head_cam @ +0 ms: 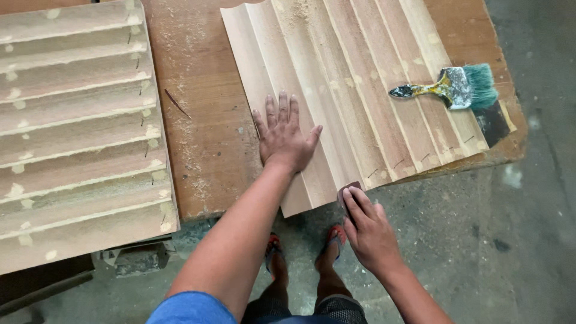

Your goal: The person sands a corrugated wooden board using a sanding block, moving it back and forth along the grooves. They then use a brush to sweep away the dust and continue sanding the board's surface.

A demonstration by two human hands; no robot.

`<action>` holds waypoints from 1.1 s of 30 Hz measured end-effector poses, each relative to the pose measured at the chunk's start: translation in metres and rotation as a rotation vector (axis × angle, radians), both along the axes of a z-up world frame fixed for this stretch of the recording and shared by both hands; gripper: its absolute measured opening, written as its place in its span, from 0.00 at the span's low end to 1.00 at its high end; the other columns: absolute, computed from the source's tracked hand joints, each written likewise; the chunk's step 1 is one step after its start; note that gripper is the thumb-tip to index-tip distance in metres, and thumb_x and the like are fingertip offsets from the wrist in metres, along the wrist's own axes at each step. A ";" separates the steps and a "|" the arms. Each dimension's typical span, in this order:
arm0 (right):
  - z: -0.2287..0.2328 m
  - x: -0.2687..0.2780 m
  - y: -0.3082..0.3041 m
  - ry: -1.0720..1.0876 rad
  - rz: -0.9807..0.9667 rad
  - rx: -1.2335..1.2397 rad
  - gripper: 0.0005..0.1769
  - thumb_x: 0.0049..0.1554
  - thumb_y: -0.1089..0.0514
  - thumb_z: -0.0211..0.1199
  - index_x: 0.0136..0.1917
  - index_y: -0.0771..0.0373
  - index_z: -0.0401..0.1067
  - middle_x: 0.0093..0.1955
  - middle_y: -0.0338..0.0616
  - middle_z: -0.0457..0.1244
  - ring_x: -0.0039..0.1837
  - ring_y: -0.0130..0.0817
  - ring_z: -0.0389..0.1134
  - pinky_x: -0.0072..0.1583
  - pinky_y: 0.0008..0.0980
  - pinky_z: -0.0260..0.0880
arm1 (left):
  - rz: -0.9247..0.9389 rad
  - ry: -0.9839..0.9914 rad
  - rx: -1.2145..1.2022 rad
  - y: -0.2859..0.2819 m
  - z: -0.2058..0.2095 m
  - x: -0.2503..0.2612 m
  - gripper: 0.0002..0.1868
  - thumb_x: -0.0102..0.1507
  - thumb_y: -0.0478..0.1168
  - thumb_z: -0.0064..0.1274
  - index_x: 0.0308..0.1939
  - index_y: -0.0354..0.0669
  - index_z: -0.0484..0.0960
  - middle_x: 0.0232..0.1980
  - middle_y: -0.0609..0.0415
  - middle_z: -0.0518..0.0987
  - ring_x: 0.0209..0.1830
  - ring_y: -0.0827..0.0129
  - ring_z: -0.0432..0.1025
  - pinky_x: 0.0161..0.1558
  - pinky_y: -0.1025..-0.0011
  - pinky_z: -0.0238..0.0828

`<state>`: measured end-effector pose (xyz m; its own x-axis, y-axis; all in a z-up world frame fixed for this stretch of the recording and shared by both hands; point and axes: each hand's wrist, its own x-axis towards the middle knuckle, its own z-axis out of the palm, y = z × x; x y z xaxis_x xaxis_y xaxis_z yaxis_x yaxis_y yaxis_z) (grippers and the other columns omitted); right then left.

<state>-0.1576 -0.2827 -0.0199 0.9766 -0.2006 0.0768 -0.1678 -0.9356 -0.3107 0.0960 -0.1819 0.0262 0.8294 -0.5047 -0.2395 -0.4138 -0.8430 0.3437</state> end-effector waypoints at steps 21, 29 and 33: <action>-0.014 0.025 -0.002 0.022 -0.035 0.008 0.40 0.54 0.52 0.60 0.79 0.54 0.58 0.80 0.40 0.53 0.59 0.54 0.62 0.61 0.48 0.67 | 0.058 -0.203 -0.059 -0.009 -0.052 0.006 0.49 0.62 0.73 0.35 0.79 0.49 0.54 0.84 0.51 0.47 0.84 0.50 0.36 0.76 0.41 0.18; 0.030 -0.010 -0.008 0.116 0.019 0.253 0.38 0.59 0.53 0.56 0.81 0.51 0.55 0.83 0.35 0.51 0.64 0.44 0.57 0.59 0.47 0.61 | 0.048 -0.146 -0.035 -0.008 -0.038 0.001 0.49 0.63 0.72 0.33 0.80 0.49 0.51 0.85 0.53 0.43 0.84 0.51 0.32 0.77 0.42 0.18; 0.038 0.035 -0.001 0.476 -0.107 0.190 0.46 0.58 0.41 0.51 0.84 0.41 0.37 0.88 0.19 0.34 0.44 0.39 0.60 0.40 0.37 0.71 | 0.053 -0.142 -0.046 -0.011 -0.033 0.004 0.48 0.64 0.72 0.31 0.81 0.50 0.50 0.85 0.53 0.43 0.84 0.52 0.32 0.77 0.43 0.17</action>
